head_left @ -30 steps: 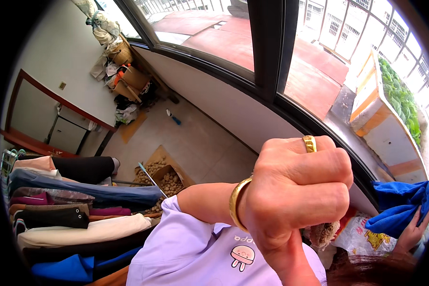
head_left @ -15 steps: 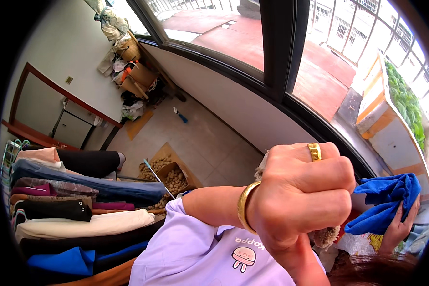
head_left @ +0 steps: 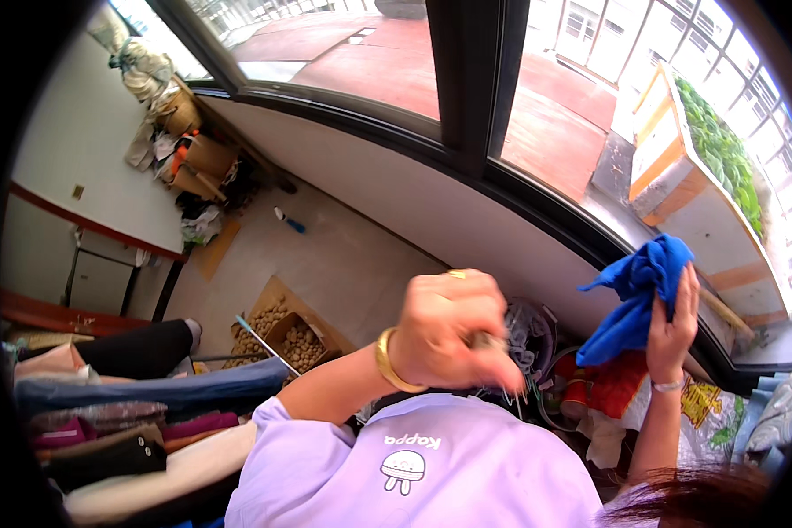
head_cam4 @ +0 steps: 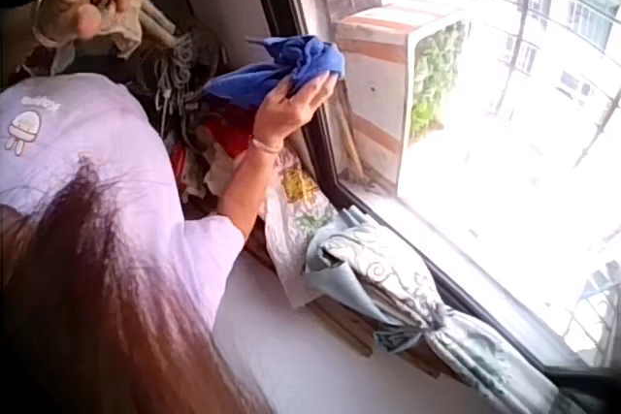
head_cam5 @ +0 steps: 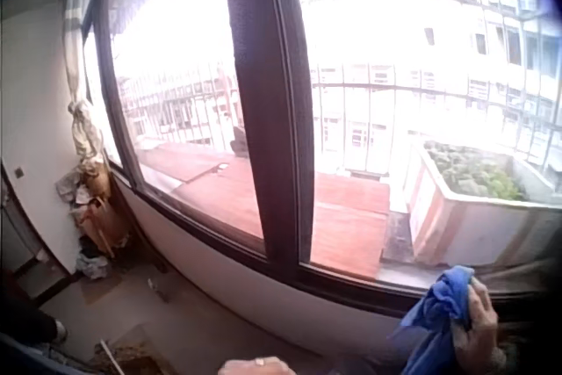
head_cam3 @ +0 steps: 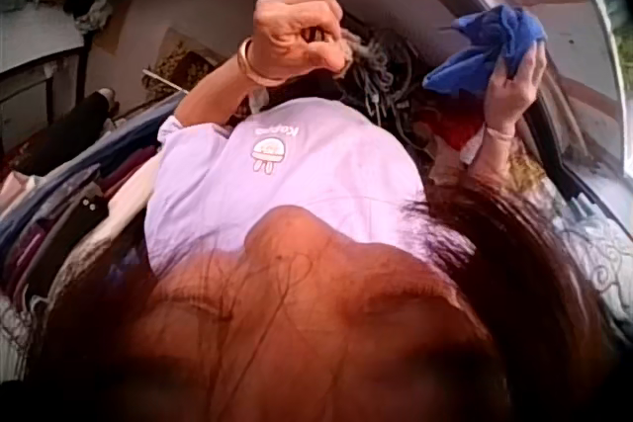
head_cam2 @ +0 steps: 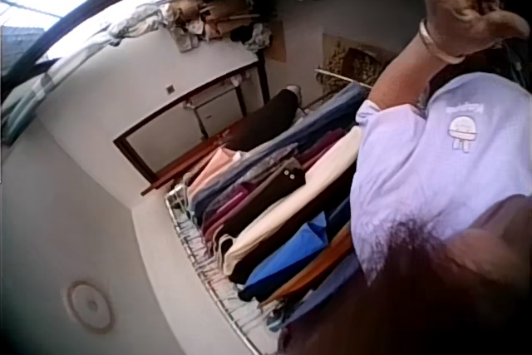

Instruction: The person cleans the window frame and glass using a cloth and a blue microfiber towel. They wipe the lower track, side frame, and glass pane, then switch to the blue towel to wipe the upper frame and glass.

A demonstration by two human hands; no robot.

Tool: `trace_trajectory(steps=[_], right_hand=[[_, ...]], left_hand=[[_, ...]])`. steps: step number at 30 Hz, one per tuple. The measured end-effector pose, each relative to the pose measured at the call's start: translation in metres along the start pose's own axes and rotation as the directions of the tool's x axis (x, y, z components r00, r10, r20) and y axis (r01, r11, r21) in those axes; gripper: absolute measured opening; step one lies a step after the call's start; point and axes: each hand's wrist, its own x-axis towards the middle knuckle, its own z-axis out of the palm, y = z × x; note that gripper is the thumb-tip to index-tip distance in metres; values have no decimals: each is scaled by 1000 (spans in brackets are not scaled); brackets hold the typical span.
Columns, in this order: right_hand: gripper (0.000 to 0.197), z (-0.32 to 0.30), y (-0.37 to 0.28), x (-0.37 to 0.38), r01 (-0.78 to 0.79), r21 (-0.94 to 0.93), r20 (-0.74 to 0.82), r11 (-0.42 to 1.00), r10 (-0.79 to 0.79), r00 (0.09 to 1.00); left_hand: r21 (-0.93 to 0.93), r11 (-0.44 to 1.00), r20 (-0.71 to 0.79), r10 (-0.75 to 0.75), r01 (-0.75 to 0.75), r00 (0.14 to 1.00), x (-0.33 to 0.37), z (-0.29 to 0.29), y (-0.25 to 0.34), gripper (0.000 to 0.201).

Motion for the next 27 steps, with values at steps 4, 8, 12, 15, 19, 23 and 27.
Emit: trace_trajectory(steps=[4,8,12,15,19,23,27], right_hand=[[53,64,9,6,-32,-70,17,997,33,999],[56,126,18,-2,70,-289,134,955,-32,990],[53,170,1,1,5,-387,-19,922,-13,1000],[50,189,-24,15,6,-329,13,944,-2,1000],[42,224,-55,46,129,-227,20,965,-128,992],[40,268,-85,74,178,-156,46,972,-173,984],[38,252,-70,67,233,-203,128,951,-210,969]], left_hand=[[-146,928,-111,-360,343,926,-54,-42,-55,54],[-130,848,-223,-531,514,818,-102,-82,-88,55],[-162,779,-351,-619,605,703,-135,-114,-102,51],[-150,767,-370,-628,623,684,-143,-126,-105,52],[-165,775,-347,-625,610,699,-130,-120,-115,52],[-159,793,-276,-608,588,745,-106,-99,-121,52],[-164,779,-277,-625,605,730,-96,-89,-122,53]])
